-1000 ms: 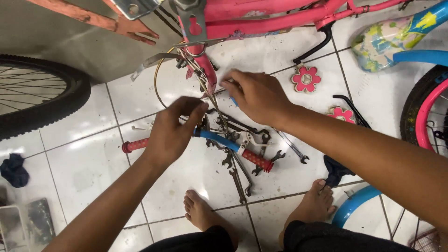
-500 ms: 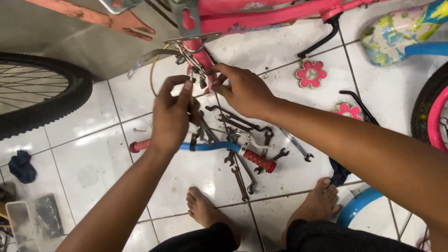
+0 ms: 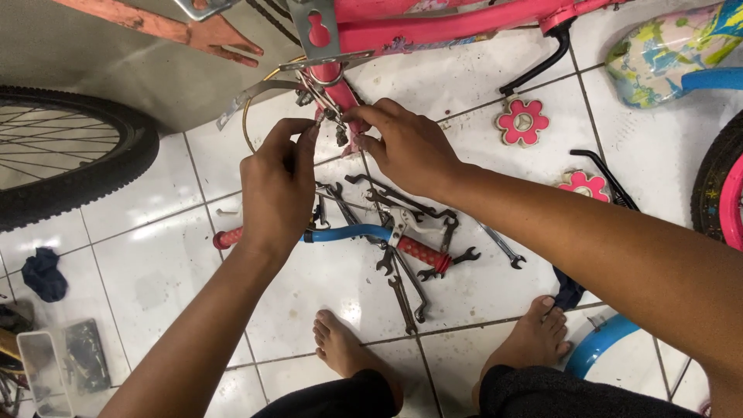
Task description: Positioning and installing a brake lever onto a bicycle handlebar and then attaching the handlebar to the bike frame.
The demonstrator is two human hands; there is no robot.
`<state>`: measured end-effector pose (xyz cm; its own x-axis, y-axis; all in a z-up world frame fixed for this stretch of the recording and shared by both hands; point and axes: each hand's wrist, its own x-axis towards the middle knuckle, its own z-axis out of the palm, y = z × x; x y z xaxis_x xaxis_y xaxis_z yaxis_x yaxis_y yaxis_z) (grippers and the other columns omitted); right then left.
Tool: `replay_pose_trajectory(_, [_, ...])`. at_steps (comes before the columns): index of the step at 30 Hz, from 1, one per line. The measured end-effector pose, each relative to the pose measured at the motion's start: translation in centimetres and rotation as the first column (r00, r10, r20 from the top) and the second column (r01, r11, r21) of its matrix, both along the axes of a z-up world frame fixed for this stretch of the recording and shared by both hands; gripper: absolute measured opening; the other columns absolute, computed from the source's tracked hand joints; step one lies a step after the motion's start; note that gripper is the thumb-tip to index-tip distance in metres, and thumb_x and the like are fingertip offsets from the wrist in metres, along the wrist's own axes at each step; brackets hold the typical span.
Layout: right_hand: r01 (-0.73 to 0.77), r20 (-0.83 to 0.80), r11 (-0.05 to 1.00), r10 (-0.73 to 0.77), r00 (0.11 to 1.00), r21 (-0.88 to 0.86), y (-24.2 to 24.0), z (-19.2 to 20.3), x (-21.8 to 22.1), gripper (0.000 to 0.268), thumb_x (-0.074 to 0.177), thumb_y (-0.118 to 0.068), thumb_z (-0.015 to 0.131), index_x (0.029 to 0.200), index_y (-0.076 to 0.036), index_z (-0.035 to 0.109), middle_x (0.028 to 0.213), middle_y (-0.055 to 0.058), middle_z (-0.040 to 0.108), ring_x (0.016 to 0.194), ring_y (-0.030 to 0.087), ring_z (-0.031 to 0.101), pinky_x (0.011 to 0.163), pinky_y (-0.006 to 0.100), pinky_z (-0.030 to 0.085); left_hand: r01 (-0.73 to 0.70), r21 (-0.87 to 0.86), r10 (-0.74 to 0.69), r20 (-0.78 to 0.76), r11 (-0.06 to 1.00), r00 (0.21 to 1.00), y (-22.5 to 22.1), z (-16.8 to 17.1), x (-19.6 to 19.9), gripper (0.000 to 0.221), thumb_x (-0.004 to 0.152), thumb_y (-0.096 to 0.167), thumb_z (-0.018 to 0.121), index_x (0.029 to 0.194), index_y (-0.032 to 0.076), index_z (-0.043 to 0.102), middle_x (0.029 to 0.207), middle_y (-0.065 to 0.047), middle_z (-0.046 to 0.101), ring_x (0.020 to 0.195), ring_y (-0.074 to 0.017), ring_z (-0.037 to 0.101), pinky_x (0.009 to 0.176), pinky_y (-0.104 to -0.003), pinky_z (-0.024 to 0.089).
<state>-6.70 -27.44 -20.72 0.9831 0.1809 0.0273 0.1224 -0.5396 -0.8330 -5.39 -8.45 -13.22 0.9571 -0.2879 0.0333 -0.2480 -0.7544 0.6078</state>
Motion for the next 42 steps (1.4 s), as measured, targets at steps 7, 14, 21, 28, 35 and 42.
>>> replay_pose_trajectory(7, [-0.01,0.053,0.999,0.012,0.999,-0.042,0.1,0.0,0.2,0.043,0.102,-0.012,0.057,0.144,-0.013,0.053,0.113,0.011,0.064,0.087,0.04,0.074,0.079,0.058,0.056,0.09,0.097,-0.102,0.116,0.991,0.988,-0.3,1.1,0.8,0.018,0.109,0.01,0.057,0.112,0.003,0.073,0.05,-0.012,0.058,0.044,-0.0241,0.056,0.051,-0.035,0.047])
replay_pose_trajectory(14, [0.046,0.072,0.999,-0.047,0.996,0.025,0.1,-2.2,1.4,0.022,0.102,-0.016,0.061,0.122,-0.015,0.07,0.102,0.004,0.07,0.078,0.026,0.075,0.071,0.045,0.057,0.185,0.319,-0.27,0.246,0.93,0.931,-0.1,1.4,2.3,0.018,0.108,0.009,0.06,0.104,0.002,0.077,0.052,-0.011,0.061,0.043,-0.0272,0.061,0.045,-0.034,0.048])
replay_pose_trajectory(21, [0.038,0.02,0.999,-0.038,0.999,0.016,0.7,-1.9,1.1,0.024,0.101,-0.017,0.063,0.12,-0.008,0.074,0.098,0.01,0.077,0.075,0.027,0.076,0.069,0.043,0.057,0.243,0.453,-0.361,0.194,0.858,0.912,-0.7,3.0,3.1,0.022,0.106,0.008,0.06,0.1,0.001,0.079,0.055,-0.014,0.065,0.045,-0.0305,0.066,0.046,-0.037,0.053])
replay_pose_trajectory(28, [0.004,-0.103,0.999,-0.009,0.995,-0.051,1.2,-3.1,1.0,0.025,0.104,-0.022,0.059,0.118,-0.007,0.074,0.09,0.008,0.079,0.08,0.031,0.077,0.074,0.046,0.058,0.278,0.516,-0.429,0.199,0.81,0.881,-0.6,2.9,4.0,0.022,0.105,0.01,0.061,0.093,0.004,0.078,0.054,-0.014,0.064,0.047,-0.0344,0.067,0.046,-0.043,0.055])
replay_pose_trajectory(35, [0.263,-0.532,0.906,-0.051,0.845,0.33,4.5,-5.7,1.4,0.025,0.101,-0.018,0.055,0.113,-0.009,0.075,0.093,-0.001,0.074,0.064,0.009,0.068,0.059,0.025,0.051,0.236,0.485,-0.402,0.271,0.842,0.875,-0.2,2.3,4.1,0.017,0.099,0.011,0.067,0.091,0.0,0.075,0.069,-0.023,0.067,0.048,-0.0394,0.062,0.047,-0.047,0.05])
replay_pose_trajectory(42, [0.552,-0.751,0.615,0.103,0.653,0.564,6.6,-8.5,0.5,0.047,0.102,-0.017,0.053,0.148,-0.02,0.056,0.121,0.001,0.069,0.083,0.01,0.064,0.066,0.024,0.047,0.269,0.38,-0.368,0.219,0.885,0.904,-0.1,2.2,4.3,0.019,0.098,0.007,0.065,0.086,-0.002,0.075,0.07,-0.021,0.07,0.048,-0.0352,0.064,0.046,-0.043,0.05])
